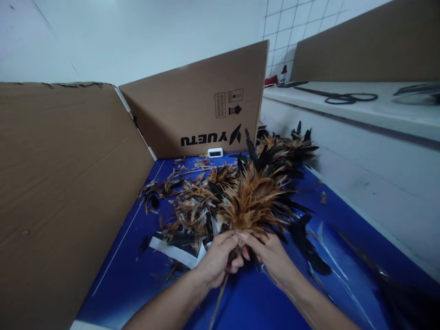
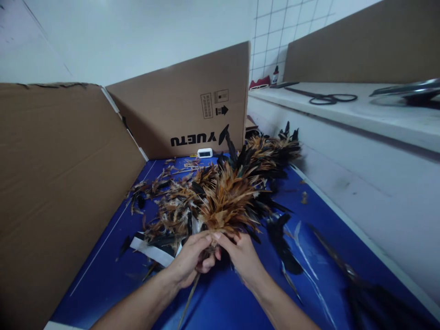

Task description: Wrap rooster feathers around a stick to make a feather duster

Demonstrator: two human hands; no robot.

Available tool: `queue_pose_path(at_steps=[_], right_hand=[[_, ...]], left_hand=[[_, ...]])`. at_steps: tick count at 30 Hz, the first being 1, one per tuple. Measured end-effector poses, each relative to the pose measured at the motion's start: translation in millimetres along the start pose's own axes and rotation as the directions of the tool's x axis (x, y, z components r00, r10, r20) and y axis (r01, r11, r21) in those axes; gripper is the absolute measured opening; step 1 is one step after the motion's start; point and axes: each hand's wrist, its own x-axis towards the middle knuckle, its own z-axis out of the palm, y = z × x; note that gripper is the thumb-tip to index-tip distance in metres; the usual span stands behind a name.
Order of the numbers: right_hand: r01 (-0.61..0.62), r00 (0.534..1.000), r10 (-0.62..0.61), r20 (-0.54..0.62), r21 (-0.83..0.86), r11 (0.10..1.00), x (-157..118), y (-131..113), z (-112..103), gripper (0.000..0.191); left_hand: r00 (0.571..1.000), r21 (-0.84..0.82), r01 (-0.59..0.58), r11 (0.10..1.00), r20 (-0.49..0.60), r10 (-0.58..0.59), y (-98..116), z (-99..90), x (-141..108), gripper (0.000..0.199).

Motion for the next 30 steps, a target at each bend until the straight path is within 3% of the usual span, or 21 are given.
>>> queue_pose_path(at_steps=[6,10,14,19,24,26,30], right_hand=[[0.043,0.999,-0.041,0.032,-0.046,0.998,6,2,-7,0.029],[0.031,0.998,-0.020,0.061,-0.184,0.982,10,7,-13,0.033],[0.006,1.000,-0.013,-0.019,-0.327,0.945,11,19,-17,0.033],[0.005,0.994,-0.053,-0.094,-0.448,0.894,9,26,-15,0.036],[0.009,0.996,-0.037,-0.077,-0.345,0.939,6,17,-10,0.035],[0.000,0.997,-0.020,-0.071,-0.266,0.964,5,14,-9,0.036],[-0.013,0.998,0.003,-0.067,-0.149,0.989,5,11,-8,0.035]], left_hand=[[0.994,0.146,-0.047,0.988,-0.094,0.061,-5,1.4,-1,0.035],[0.977,0.298,-0.078,0.951,-0.165,0.132,-11,1.8,1,0.040],[0.963,0.416,-0.095,0.904,-0.192,0.190,-19,-2.3,6,0.040],[0.932,0.622,-0.165,0.765,-0.155,0.328,-22,-5.8,8,0.035],[0.900,0.751,-0.210,0.626,-0.102,0.424,-18,-2.6,1,0.028],[0.908,0.735,-0.214,0.643,-0.092,0.408,-17,-2.2,-1,0.031],[0.947,0.595,-0.190,0.781,-0.100,0.306,-18,-3.7,-1,0.039]])
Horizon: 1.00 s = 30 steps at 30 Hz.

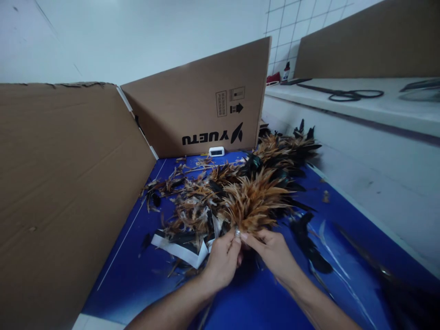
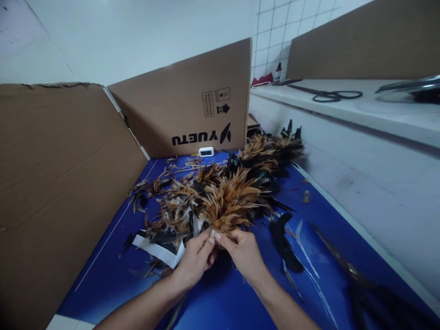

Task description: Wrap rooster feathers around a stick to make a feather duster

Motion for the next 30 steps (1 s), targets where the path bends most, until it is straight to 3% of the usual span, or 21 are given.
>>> queue_pose_path(at_steps=[3,7,13,16,20,24,26,30], right_hand=[[-0.004,1.000,0.003,0.028,0.010,1.000,2,2,0,0.034],[0.066,0.997,-0.063,0.040,-0.103,0.992,6,9,-1,0.033],[0.169,0.979,-0.201,-0.038,-0.408,0.897,2,9,0,0.035],[0.213,0.961,-0.272,-0.056,-0.477,0.852,-3,5,3,0.036],[0.172,0.977,-0.207,-0.058,-0.374,0.911,-3,7,7,0.030],[0.088,0.992,-0.099,-0.077,-0.132,0.987,-2,7,7,0.024],[0.060,0.996,-0.062,-0.070,-0.028,0.998,-3,5,8,0.026],[0.033,0.999,-0.031,-0.028,0.085,0.996,-5,5,8,0.030]], left_hand=[[0.999,-0.091,0.036,0.995,0.029,-0.034,-2,0.3,1,0.042],[0.999,-0.096,0.031,0.995,-0.030,-0.034,-7,1.5,3,0.042],[0.996,0.040,-0.019,0.999,-0.085,0.022,-12,3.4,5,0.036],[0.992,0.161,-0.040,0.986,-0.111,0.058,-9,5.2,6,0.030],[0.968,0.302,-0.146,0.942,-0.152,0.199,1,7.5,3,0.027],[0.960,0.259,-0.191,0.947,-0.151,0.234,11,7.3,-5,0.031],[0.975,0.160,-0.159,0.974,-0.128,0.180,14,6.6,-8,0.031],[1.000,-0.247,-0.002,0.969,-0.021,-0.003,13,5.8,-3,0.037]])
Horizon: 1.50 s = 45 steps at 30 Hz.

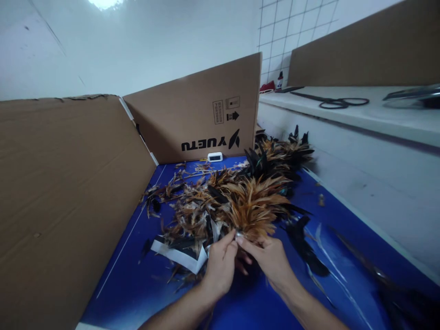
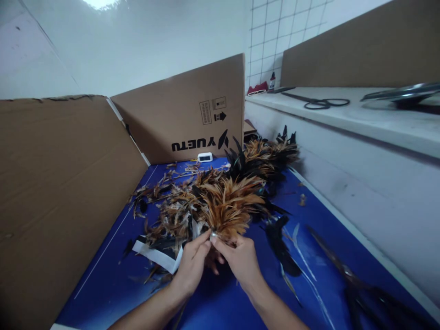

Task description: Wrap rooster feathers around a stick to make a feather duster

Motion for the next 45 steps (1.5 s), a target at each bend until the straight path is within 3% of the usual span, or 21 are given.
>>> queue_pose_path(at_steps=[2,5,10,13,19,24,28,33,37,40,43,45], right_hand=[[0.018,1.000,-0.018,0.012,0.005,1.000,1,3,-1,0.028],[0.042,0.999,-0.042,-0.018,-0.019,0.999,3,8,-3,0.028],[0.062,0.994,-0.072,-0.081,-0.119,0.991,5,10,-7,0.030],[0.102,0.994,-0.106,-0.021,-0.136,0.985,5,7,-8,0.029],[0.136,0.985,-0.109,0.132,-0.217,0.967,8,2,-9,0.029],[0.116,0.993,-0.102,0.057,-0.407,0.906,8,4,-10,0.032],[0.161,0.985,-0.173,0.028,-0.532,0.831,3,3,-8,0.035],[0.181,0.981,-0.196,-0.002,-0.368,0.912,1,1,-2,0.034],[0.132,0.977,-0.164,-0.139,-0.215,0.968,3,2,1,0.036],[0.102,0.979,-0.120,-0.162,-0.118,0.988,1,1,0,0.030],[0.093,0.982,-0.098,-0.161,-0.038,0.995,-2,-3,-2,0.026],[0.114,0.978,-0.116,-0.175,-0.023,0.993,-4,-5,-4,0.025]], left_hand=[[0.999,-0.160,0.050,0.986,0.000,-0.050,-1,-1.1,4,0.039],[0.995,-0.273,0.097,0.957,0.015,-0.096,-1,-4.2,7,0.042],[0.966,-0.335,0.233,0.913,0.186,-0.179,9,-12.2,7,0.043],[0.956,-0.258,0.265,0.929,0.193,-0.219,10,-15.6,7,0.046],[0.989,-0.063,0.147,0.987,0.009,-0.147,-5,-14.9,11,0.045],[0.995,0.193,0.086,0.977,-0.065,-0.075,-16,-14.6,13,0.044],[0.996,0.442,0.009,0.897,-0.082,0.031,-13,-13.4,12,0.041],[0.961,0.685,-0.197,0.702,-0.008,0.278,-7,-6.7,8,0.031],[0.939,0.789,-0.237,0.567,0.037,0.341,-4,0.9,3,0.029],[0.928,0.757,-0.263,0.598,0.028,0.373,5,6.1,-4,0.029],[0.931,0.661,-0.282,0.695,0.014,0.364,18,9.2,-9,0.028],[0.957,0.560,-0.234,0.794,-0.010,0.289,26,9.5,-9,0.032]])
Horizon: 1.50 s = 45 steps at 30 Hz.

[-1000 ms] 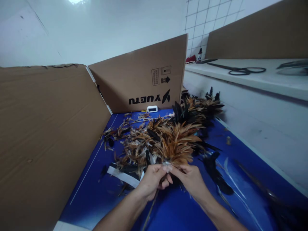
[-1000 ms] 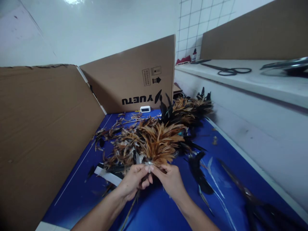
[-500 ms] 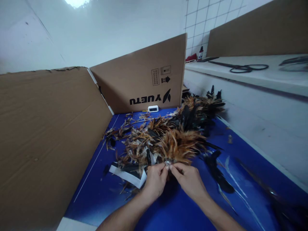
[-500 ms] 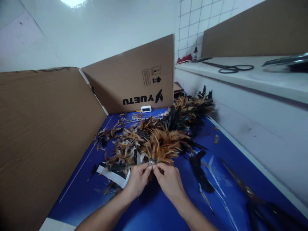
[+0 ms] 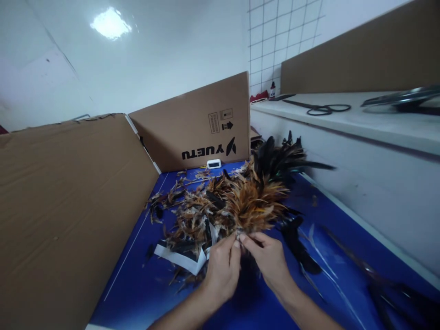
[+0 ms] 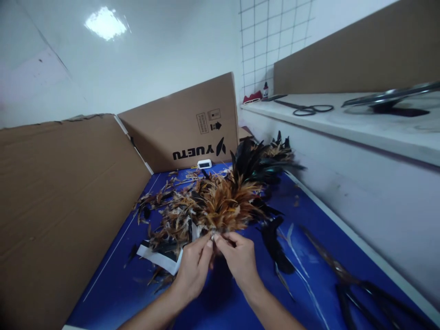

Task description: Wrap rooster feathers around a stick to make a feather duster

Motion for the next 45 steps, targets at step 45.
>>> queue_pose_path(at_steps=[45], right_hand=[[0.066,0.997,-0.065,-0.048,0.003,0.998,7,0,-10,0.032]], left_hand=[[0.938,-0.290,0.274,0.917,0.293,-0.187,-2,3.6,28,0.036]])
